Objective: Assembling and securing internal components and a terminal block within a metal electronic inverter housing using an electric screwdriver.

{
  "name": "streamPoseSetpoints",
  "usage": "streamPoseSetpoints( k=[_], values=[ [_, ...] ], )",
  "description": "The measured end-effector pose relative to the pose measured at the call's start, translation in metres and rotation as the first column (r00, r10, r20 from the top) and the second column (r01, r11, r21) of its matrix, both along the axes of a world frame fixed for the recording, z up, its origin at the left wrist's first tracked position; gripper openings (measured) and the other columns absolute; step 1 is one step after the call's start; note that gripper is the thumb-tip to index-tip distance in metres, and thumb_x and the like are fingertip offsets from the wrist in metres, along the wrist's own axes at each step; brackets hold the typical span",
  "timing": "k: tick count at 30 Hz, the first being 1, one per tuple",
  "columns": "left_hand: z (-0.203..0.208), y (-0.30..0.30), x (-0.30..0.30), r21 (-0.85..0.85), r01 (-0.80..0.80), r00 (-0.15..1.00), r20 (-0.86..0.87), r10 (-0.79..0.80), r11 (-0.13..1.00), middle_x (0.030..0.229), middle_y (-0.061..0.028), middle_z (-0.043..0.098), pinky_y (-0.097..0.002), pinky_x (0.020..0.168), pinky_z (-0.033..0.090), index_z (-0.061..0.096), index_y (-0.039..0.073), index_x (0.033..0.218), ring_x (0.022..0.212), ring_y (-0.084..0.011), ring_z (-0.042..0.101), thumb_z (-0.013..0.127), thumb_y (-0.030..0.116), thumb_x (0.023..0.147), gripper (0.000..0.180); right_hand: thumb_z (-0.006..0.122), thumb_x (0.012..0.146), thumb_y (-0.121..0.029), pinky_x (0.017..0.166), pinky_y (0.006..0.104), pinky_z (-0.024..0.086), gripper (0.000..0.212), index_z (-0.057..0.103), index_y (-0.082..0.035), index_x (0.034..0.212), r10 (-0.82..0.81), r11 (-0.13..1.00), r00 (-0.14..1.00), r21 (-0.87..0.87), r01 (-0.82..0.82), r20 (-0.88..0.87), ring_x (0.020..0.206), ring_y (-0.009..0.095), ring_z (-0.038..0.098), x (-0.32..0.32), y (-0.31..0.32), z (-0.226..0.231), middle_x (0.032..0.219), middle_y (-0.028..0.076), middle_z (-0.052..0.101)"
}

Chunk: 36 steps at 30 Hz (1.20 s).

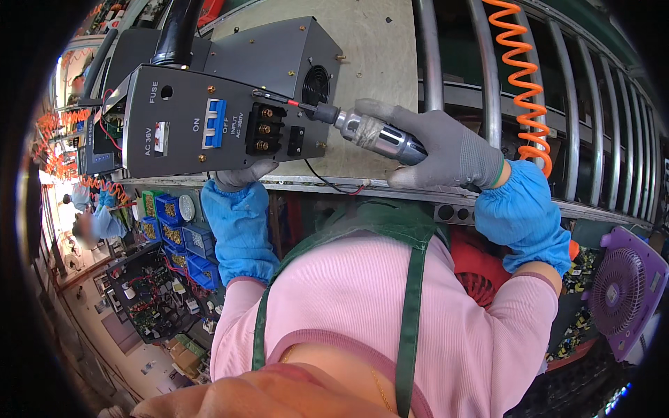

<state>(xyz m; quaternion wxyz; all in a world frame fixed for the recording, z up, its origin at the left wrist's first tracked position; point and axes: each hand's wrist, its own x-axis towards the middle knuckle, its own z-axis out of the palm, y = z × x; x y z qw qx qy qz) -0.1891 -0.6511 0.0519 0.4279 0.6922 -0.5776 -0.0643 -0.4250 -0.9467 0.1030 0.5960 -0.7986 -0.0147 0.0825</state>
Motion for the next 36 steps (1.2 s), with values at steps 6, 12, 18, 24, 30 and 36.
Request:
streamPoseSetpoints(
  k=[6,12,18,24,30,36],
  values=[
    [0.003,-0.006,-0.004,-0.047,0.007,0.996,-0.089,-0.011,0.999,0.12,-0.0097,0.059,-0.0354,0.089,0.051,0.048,0.008,0.131,0.105,-0.0225,0.061,0.084,0.027,0.066,0.076,0.067,0.06,-0.025,0.087,0.0302,0.046,0.088,0.037,-0.011,0.141,-0.023,1.0,0.999,-0.013,0.023,-0.032,0.091,0.023,0.063,-0.003,0.001,-0.003,0.104,0.015,0.063],
    [-0.004,-0.004,0.0,-0.083,0.047,0.979,-0.194,-0.062,0.995,0.121,-0.0102,0.058,-0.0359,0.089,0.052,0.047,0.007,0.131,0.104,-0.0236,0.061,0.082,0.026,0.069,0.074,0.067,0.06,-0.025,0.087,0.0316,0.046,0.087,0.037,-0.012,0.141,-0.013,0.999,1.0,-0.034,0.013,-0.023,0.091,0.025,0.063,-0.004,0.0,0.004,0.104,0.015,0.063],
    [-0.039,0.018,0.01,0.002,-0.114,0.763,-0.64,0.089,0.993,0.127,-0.0127,0.053,-0.0346,0.087,0.054,0.044,0.005,0.134,0.108,-0.0235,0.059,0.084,0.035,0.065,0.085,0.068,0.06,-0.024,0.083,0.0314,0.047,0.087,0.037,-0.012,0.141,-0.015,0.996,1.0,-0.082,0.017,0.018,0.086,0.025,0.063,-0.006,0.0,0.0,0.1,0.015,0.063],
    [-0.023,0.0,0.005,-0.055,0.019,0.996,-0.081,-0.023,0.998,0.128,-0.0128,0.052,-0.0342,0.086,0.054,0.04,0.006,0.136,0.108,-0.0236,0.06,0.084,0.034,0.065,0.088,0.068,0.059,-0.021,0.084,0.0323,0.046,0.088,0.036,-0.008,0.14,-0.014,0.994,0.998,-0.111,0.008,-0.059,0.088,0.025,0.063,-0.004,-0.003,0.014,0.102,0.016,0.062],
    [-0.024,0.006,0.004,0.051,-0.054,0.973,-0.222,0.064,0.997,0.129,-0.0124,0.051,-0.0321,0.086,0.055,0.04,0.009,0.137,0.107,-0.023,0.06,0.084,0.033,0.066,0.086,0.067,0.061,-0.018,0.076,0.0326,0.046,0.087,0.035,-0.009,0.141,0.052,0.969,0.994,-0.236,-0.074,-0.097,0.079,0.024,0.061,-0.001,-0.019,0.036,0.089,0.015,0.06],
    [-0.002,0.002,-0.003,-0.003,0.0,0.998,-0.056,-0.001,1.0,0.128,-0.0119,0.051,-0.0333,0.087,0.054,0.04,0.008,0.136,0.108,-0.0234,0.059,0.084,0.029,0.066,0.085,0.065,0.062,-0.014,0.054,0.0334,0.047,0.082,0.039,-0.017,0.14,0.213,0.887,0.977,-0.422,-0.188,0.014,0.052,0.022,0.058,0.031,-0.035,0.095,0.057,0.013,0.054]
  ],
)
